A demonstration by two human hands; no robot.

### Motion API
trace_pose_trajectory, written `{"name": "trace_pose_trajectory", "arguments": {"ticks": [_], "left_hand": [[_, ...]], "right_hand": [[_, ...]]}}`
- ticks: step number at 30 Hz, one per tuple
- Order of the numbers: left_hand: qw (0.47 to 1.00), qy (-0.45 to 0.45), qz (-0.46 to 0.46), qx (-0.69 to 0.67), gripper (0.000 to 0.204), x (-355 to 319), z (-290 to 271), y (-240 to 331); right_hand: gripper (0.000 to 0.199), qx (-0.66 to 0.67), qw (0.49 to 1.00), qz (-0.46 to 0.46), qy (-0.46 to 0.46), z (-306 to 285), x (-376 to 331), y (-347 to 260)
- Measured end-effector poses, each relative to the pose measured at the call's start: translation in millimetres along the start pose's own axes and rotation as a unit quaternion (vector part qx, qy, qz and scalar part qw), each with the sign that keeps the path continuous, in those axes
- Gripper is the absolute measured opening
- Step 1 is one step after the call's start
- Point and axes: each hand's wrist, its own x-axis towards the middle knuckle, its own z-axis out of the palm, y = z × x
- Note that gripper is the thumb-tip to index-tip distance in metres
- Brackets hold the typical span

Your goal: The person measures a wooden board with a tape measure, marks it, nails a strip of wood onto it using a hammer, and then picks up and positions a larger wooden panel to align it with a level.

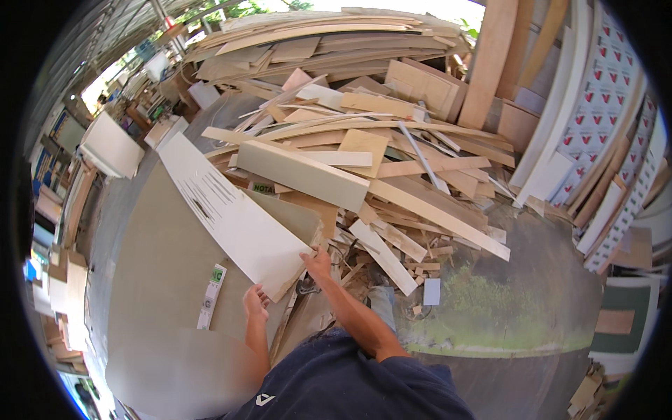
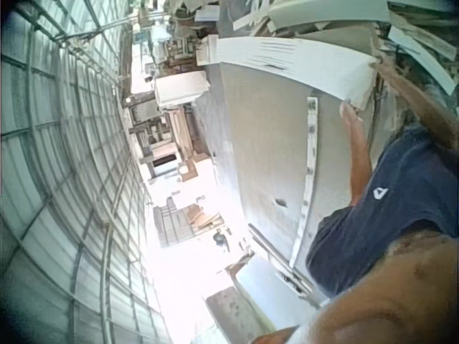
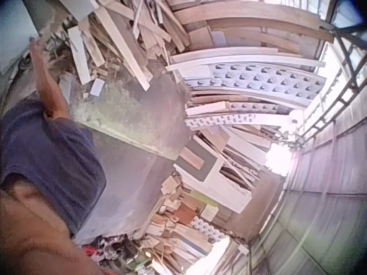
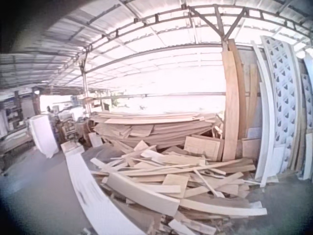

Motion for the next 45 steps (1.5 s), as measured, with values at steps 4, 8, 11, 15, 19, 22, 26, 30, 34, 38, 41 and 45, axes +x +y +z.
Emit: {"name": "trace_pose_trajectory", "arguments": {"ticks": [4, 8, 11, 15, 19, 22, 26, 30, 34, 38, 41, 45], "left_hand": [[0.994, -0.036, 0.096, -0.033, 0.015, -8, 39, 9], [0.983, -0.088, 0.159, -0.022, 0.024, -18, 109, 6], [0.980, -0.098, 0.169, -0.044, 0.025, -42, 181, 10], [0.979, -0.112, 0.168, -0.039, 0.017, -27, 263, -4], [0.981, -0.124, 0.146, 0.032, 0.019, -41, 345, 31], [0.975, -0.150, 0.107, 0.127, 0.024, -18, 386, 21], [0.929, -0.248, 0.191, 0.198, 0.036, -7, 438, 11], [0.906, -0.323, 0.166, 0.215, 0.051, 2, 435, 27], [0.905, -0.232, 0.225, 0.278, 0.046, 0, 349, 21], [0.921, -0.089, 0.223, 0.307, 0.030, -14, 267, 20], [0.887, 0.120, 0.307, 0.324, 0.024, -28, 201, -8], [0.882, 0.189, 0.293, 0.317, 0.023, -33, 178, 7]], "right_hand": [[0.031, 0.072, 0.995, 0.007, -0.062, -27, 39, -2], [0.023, 0.275, 0.950, 0.101, -0.111, -83, 85, -17], [0.030, 0.323, 0.934, 0.075, -0.130, -144, 116, -30], [0.022, 0.239, 0.958, -0.054, -0.148, -210, 180, -111], [0.026, 0.208, 0.951, -0.173, -0.149, -245, 252, -165], [0.019, 0.157, 0.962, -0.189, -0.117, -260, 283, -197], [0.017, 0.259, 0.949, -0.182, -0.009, -291, 347, -180], [0.024, 0.246, 0.949, -0.169, 0.100, -310, 403, -166], [0.025, 0.196, 0.954, -0.193, 0.119, -297, 485, -181], [0.044, 0.039, 0.982, -0.138, 0.123, -334, 576, -216], [0.053, -0.267, 0.862, -0.327, 0.279, -295, 536, -252], [0.029, -0.083, 0.967, -0.227, 0.075, -219, 482, -137]]}}
